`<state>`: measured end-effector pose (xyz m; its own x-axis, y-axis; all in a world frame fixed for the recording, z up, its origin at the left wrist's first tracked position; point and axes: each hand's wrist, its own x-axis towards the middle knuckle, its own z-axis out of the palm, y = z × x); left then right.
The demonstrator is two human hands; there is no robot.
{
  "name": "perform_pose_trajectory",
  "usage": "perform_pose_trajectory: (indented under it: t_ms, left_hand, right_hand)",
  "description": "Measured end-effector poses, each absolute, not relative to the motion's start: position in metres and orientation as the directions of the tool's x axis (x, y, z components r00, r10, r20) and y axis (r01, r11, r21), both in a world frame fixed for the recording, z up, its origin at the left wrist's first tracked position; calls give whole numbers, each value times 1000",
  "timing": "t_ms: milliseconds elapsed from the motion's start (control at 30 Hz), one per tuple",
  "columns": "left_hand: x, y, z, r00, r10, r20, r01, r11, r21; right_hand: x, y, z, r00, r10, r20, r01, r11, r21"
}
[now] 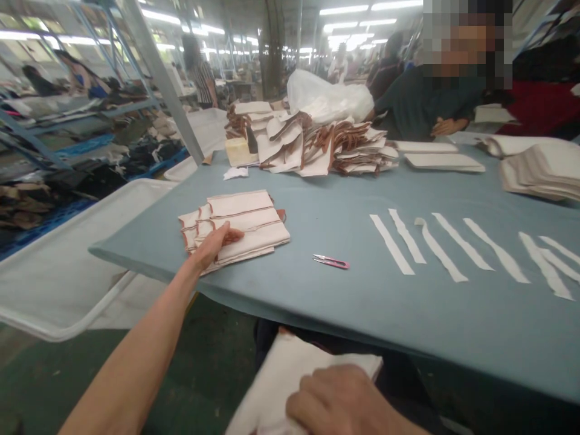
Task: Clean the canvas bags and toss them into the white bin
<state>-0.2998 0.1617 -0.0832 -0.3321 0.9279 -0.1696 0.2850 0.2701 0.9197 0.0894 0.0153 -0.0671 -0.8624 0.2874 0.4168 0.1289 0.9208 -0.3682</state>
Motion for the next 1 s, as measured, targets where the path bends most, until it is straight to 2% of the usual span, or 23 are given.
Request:
perform_pose_trajectory:
  t_ms: [33,100,133,200,300,400,433,467,667,800,900,1000]
  left_hand:
    - [-294,160,-80,-344,926,-154,308,267,913]
    - [-278,154,-70,-371,921,-116,359,257,897]
    - [-268,150,-64,-382,920,-91,386,248,889]
    - [-244,137,-48,-392,919,-35,429,216,877]
    - [-195,102,-21,-325,945,29,444,125,887]
    - [-137,54,5,-209,977,51,437,47,898]
    - [-118,40,10,-184,977,104,475,-4,880]
    - [-100,29,13,-63,997,47,507,-8,862]
    - [-36,12,-5,211,967,142,375,-214,902]
    - [-20,11,-3,337,932,136,378,-266,887]
    - [-8,8,4,357,930,85,387,-230,893]
    - [2,6,0,363,932,3,382,-152,911]
  right_hand:
    - [101,25,-50,-827,366,426,107,848,-520]
    - [125,43,-13,-790,586,180,237,563,-792]
    - [136,49,3,-751,656,68,284,415,-865]
    - [155,55,26,-688,720,-94,314,178,-933]
    - [175,53,34,-632,758,-159,273,26,-962]
    - [191,49,23,-566,809,-160,267,-4,-964]
    - [197,48,18,-541,827,-154,270,-3,-963]
    - [202,47,14,-518,843,-146,273,2,-962]
    - [231,33,8,-415,902,-119,268,-4,-963]
    - [241,22,20,-414,892,-181,258,-76,-963]
    - [238,19,17,-412,880,-237,371,-76,-926]
    - [227,15,-1,-345,925,-162,538,54,-841]
